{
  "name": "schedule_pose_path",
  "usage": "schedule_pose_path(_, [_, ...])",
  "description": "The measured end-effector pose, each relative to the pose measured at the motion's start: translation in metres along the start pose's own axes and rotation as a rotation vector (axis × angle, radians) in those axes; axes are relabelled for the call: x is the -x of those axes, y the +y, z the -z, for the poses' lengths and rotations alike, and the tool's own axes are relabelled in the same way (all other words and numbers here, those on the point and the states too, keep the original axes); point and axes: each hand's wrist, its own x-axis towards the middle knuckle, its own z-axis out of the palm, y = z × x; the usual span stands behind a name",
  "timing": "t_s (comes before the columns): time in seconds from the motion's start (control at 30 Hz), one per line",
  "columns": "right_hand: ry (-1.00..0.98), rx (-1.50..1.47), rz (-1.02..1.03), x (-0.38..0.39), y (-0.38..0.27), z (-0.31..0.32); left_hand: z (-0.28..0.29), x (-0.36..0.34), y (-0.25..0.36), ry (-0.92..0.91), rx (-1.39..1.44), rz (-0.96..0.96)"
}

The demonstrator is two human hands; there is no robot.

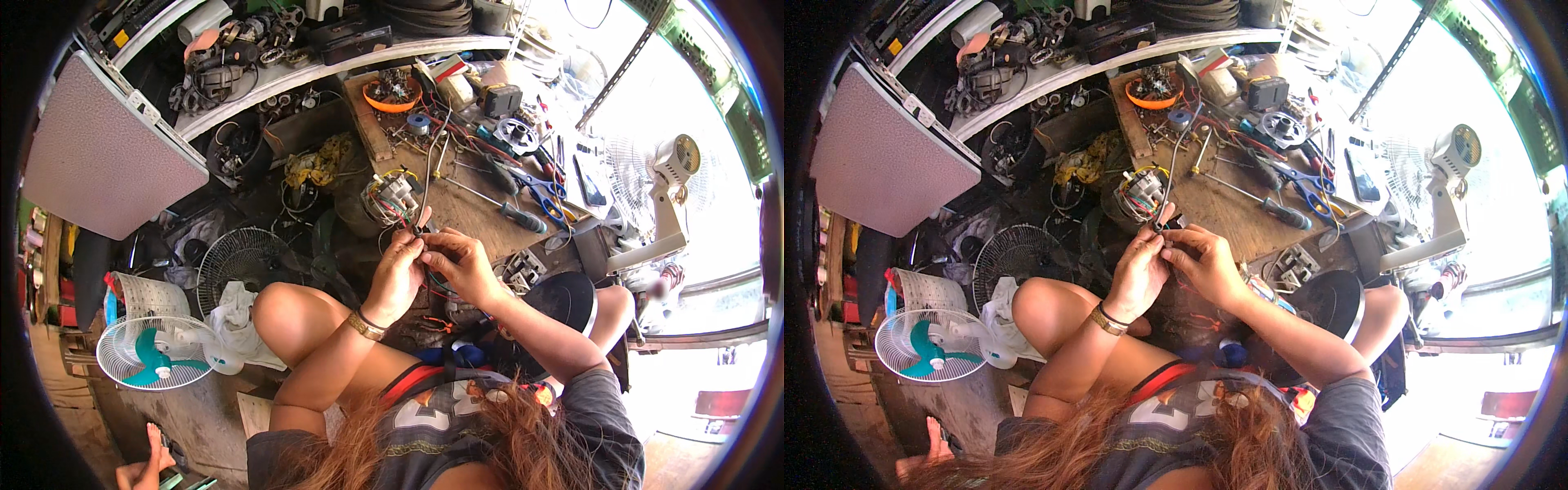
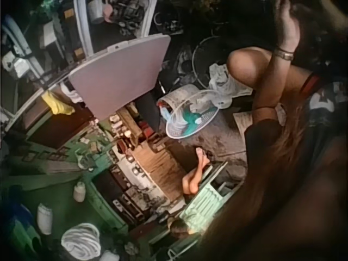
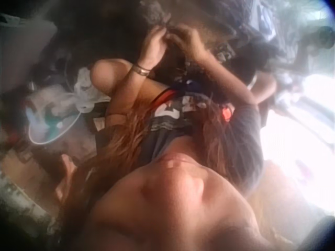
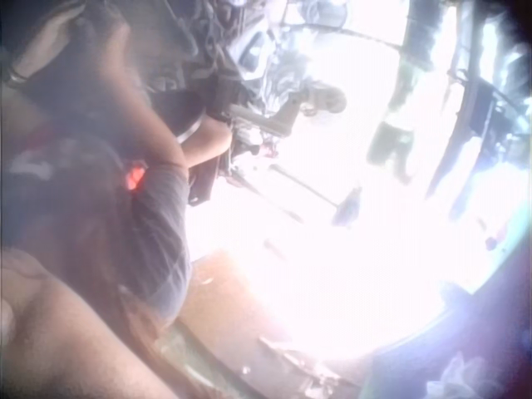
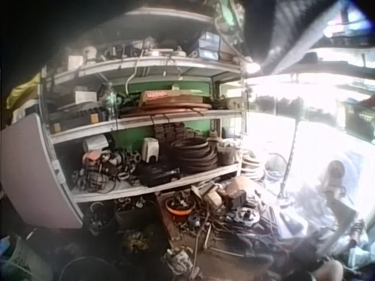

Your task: The person disassembles an electric fan motor housing using a screwdriver, manipulates internal wiring and electrical components by hand, and then reassembles parts of the motor assembly.

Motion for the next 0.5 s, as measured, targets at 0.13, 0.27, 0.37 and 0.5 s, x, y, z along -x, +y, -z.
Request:
schedule_pose_path(0.13, [-0.092,-0.252,-0.224,-0.003,-0.003,0.006,0.007,0.001,-0.001,-0.077,0.06,0.062])
schedule_pose_path(0.27, [0.004,-0.074,-0.118,0.0,-0.002,0.008,0.006,0.004,-0.004,0.01,-0.099,0.032])
schedule_pose_path(0.37, [0.044,-0.092,-0.192,0.002,-0.009,0.009,0.008,0.002,-0.003,0.132,-0.089,0.063])
schedule_pose_path(0.5, [0.088,0.05,-0.026,0.005,0.003,0.012,0.016,0.002,-0.001,0.111,-0.035,0.235])
